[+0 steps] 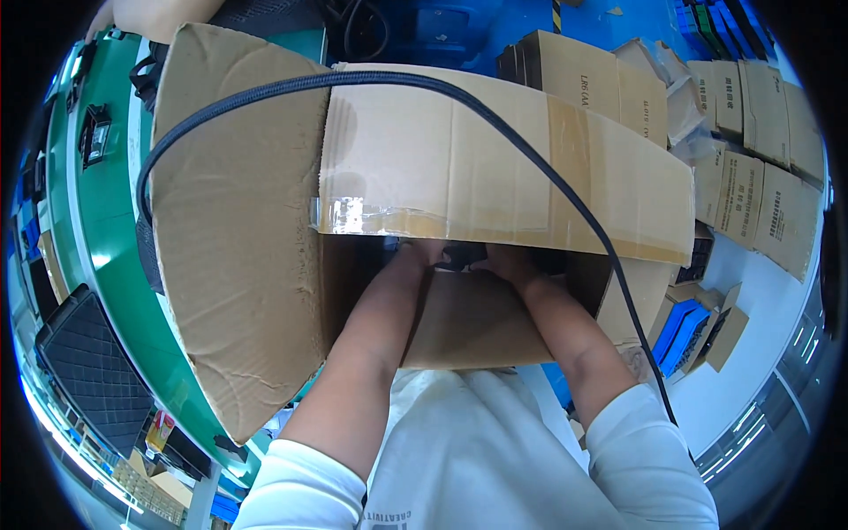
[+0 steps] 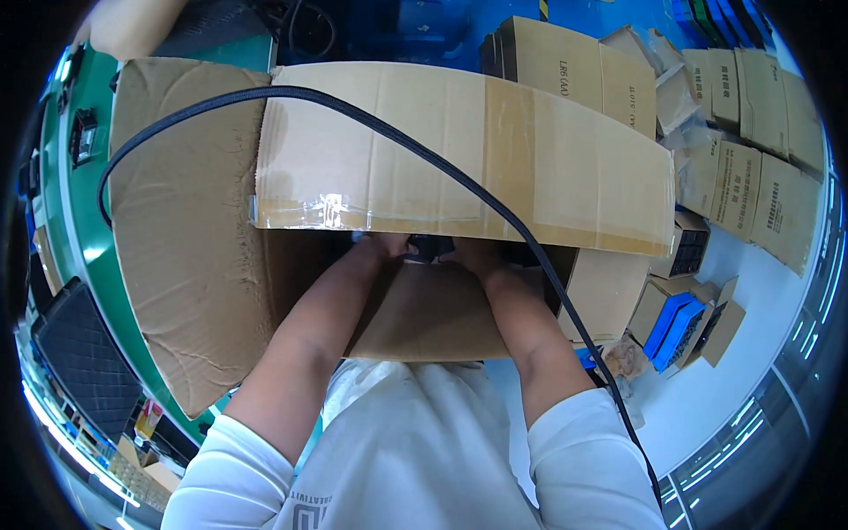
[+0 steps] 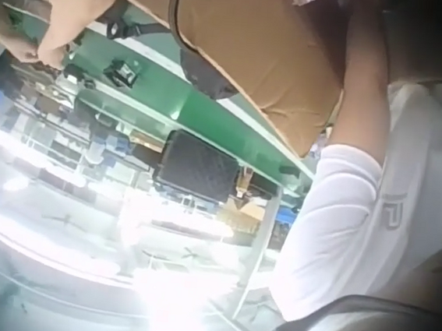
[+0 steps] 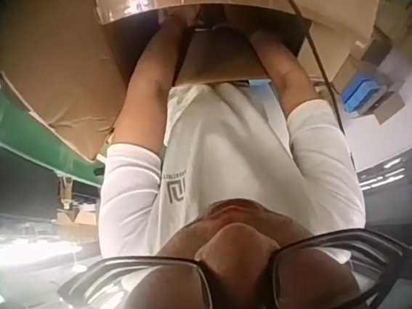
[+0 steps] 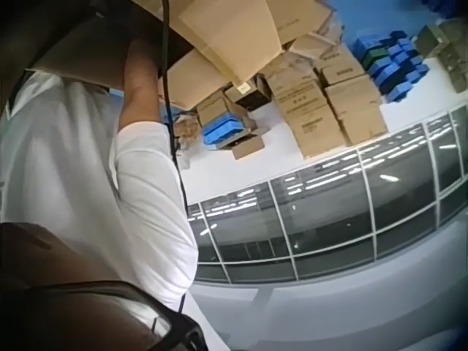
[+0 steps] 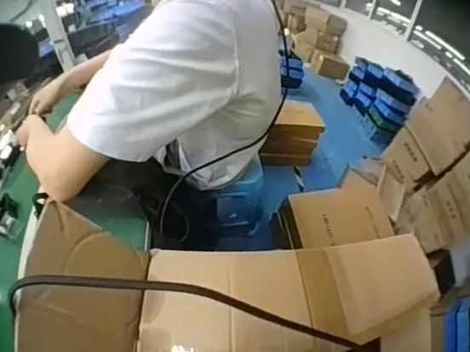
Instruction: Assembling small electronic components into plastic housings on a production line.
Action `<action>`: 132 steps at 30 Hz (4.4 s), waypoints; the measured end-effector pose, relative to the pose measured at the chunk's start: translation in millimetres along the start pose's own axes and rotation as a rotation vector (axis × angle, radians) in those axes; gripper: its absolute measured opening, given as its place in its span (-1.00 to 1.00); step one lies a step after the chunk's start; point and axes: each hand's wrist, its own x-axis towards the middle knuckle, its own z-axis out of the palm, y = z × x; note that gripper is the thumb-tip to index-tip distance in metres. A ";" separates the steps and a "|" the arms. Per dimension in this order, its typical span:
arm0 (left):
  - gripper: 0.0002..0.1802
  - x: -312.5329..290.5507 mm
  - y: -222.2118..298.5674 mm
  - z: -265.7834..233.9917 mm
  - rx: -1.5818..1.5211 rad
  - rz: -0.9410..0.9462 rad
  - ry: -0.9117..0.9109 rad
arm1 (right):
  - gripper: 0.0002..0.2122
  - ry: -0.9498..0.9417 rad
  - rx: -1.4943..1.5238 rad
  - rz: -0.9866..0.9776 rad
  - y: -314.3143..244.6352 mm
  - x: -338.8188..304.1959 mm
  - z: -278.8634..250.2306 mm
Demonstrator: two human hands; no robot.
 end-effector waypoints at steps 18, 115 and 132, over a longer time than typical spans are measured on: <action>-0.14 7.4 21.0 -23.5 -0.338 -0.097 0.093 | -0.13 -0.051 0.035 -0.072 -1.8 19.2 -29.5; -0.59 -572.3 56.3 141.6 -1.283 -1.001 2.218 | -0.73 0.292 0.079 -1.286 -694.6 0.2 -68.6; -0.36 -559.9 151.8 74.5 -1.372 0.205 2.288 | -0.56 -0.427 0.428 -1.077 -518.6 -194.6 -107.8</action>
